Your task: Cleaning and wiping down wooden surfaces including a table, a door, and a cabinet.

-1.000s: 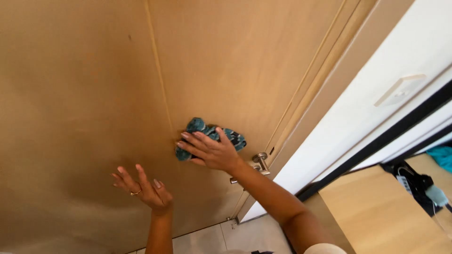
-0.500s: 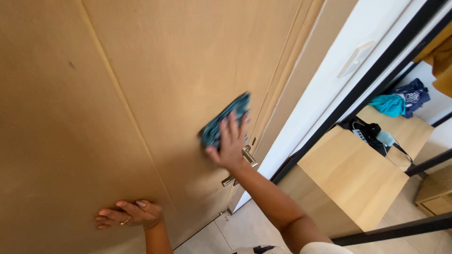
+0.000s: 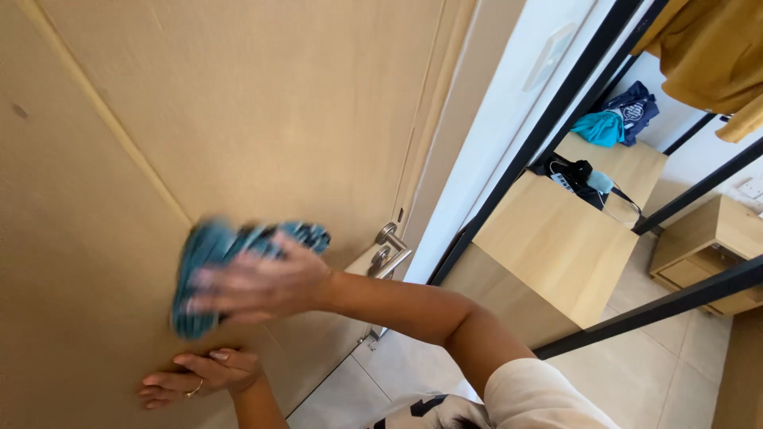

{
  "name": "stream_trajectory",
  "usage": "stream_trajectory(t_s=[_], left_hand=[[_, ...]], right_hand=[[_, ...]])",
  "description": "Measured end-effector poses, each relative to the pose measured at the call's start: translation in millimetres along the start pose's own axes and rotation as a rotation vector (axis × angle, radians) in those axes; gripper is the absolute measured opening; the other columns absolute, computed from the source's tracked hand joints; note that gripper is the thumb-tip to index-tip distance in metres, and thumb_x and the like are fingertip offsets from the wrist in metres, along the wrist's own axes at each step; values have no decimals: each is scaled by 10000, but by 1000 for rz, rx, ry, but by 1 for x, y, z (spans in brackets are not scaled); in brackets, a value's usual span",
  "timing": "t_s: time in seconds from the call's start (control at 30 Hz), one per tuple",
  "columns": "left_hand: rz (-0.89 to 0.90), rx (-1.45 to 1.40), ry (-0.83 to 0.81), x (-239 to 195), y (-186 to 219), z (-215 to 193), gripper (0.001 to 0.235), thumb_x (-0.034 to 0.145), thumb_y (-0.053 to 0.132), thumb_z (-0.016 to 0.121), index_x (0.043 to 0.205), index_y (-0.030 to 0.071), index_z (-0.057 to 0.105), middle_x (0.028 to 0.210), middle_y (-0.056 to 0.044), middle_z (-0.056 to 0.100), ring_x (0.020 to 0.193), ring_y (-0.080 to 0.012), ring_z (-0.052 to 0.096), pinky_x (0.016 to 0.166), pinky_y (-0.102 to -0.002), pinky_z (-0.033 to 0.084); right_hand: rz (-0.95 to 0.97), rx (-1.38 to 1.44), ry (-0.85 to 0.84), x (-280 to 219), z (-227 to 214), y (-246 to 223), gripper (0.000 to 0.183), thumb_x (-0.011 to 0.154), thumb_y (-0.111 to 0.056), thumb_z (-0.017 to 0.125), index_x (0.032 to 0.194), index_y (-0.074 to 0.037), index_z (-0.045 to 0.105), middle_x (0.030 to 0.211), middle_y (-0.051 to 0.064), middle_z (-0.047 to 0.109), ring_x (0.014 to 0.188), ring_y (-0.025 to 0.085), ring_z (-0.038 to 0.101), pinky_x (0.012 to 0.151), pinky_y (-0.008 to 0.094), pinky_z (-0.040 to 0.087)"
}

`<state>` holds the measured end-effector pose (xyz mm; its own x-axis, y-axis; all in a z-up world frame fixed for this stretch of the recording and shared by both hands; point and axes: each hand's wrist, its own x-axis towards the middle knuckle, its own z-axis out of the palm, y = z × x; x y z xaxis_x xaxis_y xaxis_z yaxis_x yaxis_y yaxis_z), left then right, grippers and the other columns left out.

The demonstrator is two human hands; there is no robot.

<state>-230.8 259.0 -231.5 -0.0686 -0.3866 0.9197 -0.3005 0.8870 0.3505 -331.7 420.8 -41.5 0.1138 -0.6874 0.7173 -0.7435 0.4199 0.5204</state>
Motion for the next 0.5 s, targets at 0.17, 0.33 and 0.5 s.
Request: stream_trajectory(t_s=[0.17, 0.33, 0.5], left_hand=[[61, 17, -12, -18, -18, 6, 584, 1129, 373, 289, 1685, 215, 204, 1750, -129, 79, 1631, -374, 50, 1302, -581, -57], [85, -17, 14, -13, -11, 8, 564, 1130, 336, 300, 1677, 226, 224, 1748, -114, 87, 1631, -353, 60, 1305, -566, -63], [86, -27, 20, -14, -12, 6, 570, 1134, 336, 292, 1687, 228, 208, 1753, -98, 66, 1638, -344, 35, 1310, -562, -70]], right_hand=[[-117, -102, 14, -65, 11, 71, 721, 1010, -655, 589, 1631, -399, 326, 1723, -14, 201, 1646, 309, 48, 1308, 643, 58], [655, 65, 364, -44, -28, 166, 766, 1010, -635, 576, 1624, -221, 382, 1706, 83, 269, 1638, 352, 150, 1316, 628, 122], [725, 148, 381, -33, -18, 80, 883, 969, -707, 587, 1628, -182, 321, 1721, 126, 219, 1646, 414, 114, 1305, 634, 81]])
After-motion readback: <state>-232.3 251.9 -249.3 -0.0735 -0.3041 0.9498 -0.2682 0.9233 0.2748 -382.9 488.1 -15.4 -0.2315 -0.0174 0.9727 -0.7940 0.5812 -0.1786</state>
